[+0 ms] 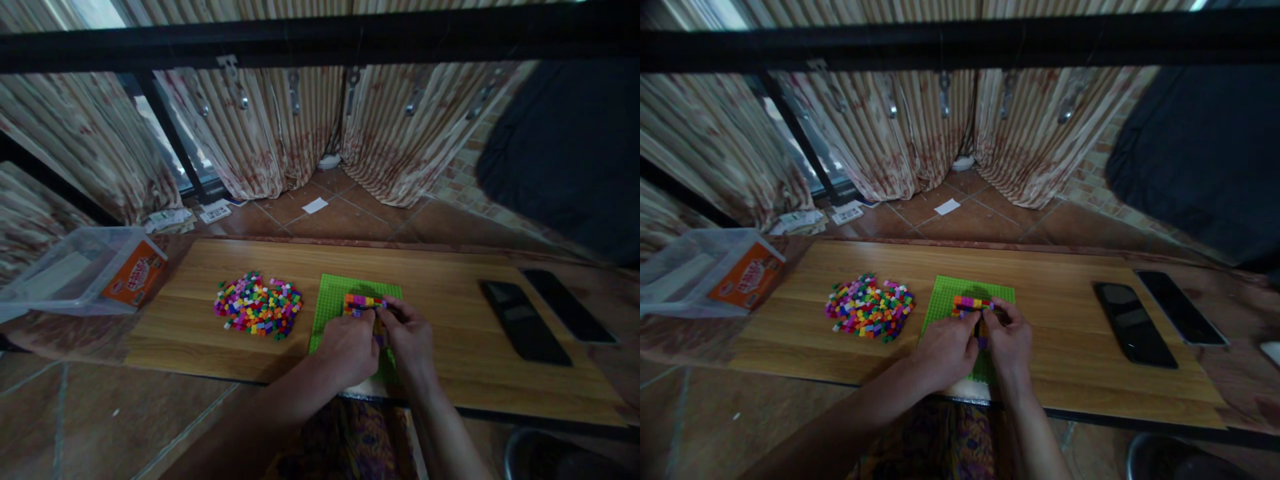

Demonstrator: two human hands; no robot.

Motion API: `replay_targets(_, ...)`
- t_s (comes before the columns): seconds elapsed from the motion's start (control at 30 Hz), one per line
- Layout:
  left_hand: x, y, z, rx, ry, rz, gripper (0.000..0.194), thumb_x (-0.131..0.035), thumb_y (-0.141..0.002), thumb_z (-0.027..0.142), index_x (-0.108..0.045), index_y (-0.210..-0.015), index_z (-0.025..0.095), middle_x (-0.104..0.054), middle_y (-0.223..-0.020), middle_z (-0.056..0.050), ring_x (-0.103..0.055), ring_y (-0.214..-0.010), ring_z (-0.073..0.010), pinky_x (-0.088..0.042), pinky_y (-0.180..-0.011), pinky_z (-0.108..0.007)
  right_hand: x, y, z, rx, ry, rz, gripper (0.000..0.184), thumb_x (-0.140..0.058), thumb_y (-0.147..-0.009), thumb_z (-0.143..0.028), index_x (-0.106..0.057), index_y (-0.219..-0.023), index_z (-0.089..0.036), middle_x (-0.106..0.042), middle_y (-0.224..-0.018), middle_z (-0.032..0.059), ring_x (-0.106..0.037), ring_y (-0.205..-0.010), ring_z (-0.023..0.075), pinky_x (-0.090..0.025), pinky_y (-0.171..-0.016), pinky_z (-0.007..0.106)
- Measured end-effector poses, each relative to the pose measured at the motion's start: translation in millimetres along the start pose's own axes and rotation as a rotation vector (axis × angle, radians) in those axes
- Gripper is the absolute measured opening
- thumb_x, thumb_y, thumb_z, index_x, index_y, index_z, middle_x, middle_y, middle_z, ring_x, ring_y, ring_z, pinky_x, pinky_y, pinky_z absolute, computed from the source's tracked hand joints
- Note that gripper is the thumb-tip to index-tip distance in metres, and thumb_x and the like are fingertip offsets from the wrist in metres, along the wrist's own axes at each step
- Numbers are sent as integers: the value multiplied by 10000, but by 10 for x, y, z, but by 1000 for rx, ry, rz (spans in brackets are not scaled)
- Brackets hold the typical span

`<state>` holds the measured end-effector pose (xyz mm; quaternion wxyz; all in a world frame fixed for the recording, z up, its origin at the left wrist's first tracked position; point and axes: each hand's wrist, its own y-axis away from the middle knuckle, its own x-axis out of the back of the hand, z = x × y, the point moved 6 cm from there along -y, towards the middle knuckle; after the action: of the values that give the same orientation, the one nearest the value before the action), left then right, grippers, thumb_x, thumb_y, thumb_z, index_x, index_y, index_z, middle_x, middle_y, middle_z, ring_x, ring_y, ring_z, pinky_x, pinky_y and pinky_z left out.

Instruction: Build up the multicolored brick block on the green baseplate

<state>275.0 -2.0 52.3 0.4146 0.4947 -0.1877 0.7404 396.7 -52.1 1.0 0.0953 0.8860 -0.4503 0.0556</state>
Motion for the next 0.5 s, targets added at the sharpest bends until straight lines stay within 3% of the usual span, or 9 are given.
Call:
replay_targets(0.33,63,93,119,-33,-15,2,377,-467,-831,226,-527,-1181,99,-720,-884,-137,-704,-796,-283,-566,-698,-383,31,-7,70,26,121,-46,588,-685,-668,-531,-692,-1116,-151,-742,-938,103,-675,-810,247,-509,-694,345)
replay_targets(0.43,128,271,17,-11,34,47,404,-472,-853,261,-507,-1235,136,-726,-866,-101,-701,-757,-261,-561,-675,-363,81,16,-18,39,198,-35,610,-682,-651,-569,-698,-1093,-149,-730,-1013,119,-669,-906,288,-505,-746,373)
replay_targets(0.5,205,453,-166,29,107,140,377,-459,-874,276,-525,-1235,188,-731,-898,-69,-696,-771,-234,-556,-699,-341,162,69,-79,25,272,5,603,-655,-663,-591,-699,-1082,-159,-731,-985,116,-674,-866,299,-504,-710,381)
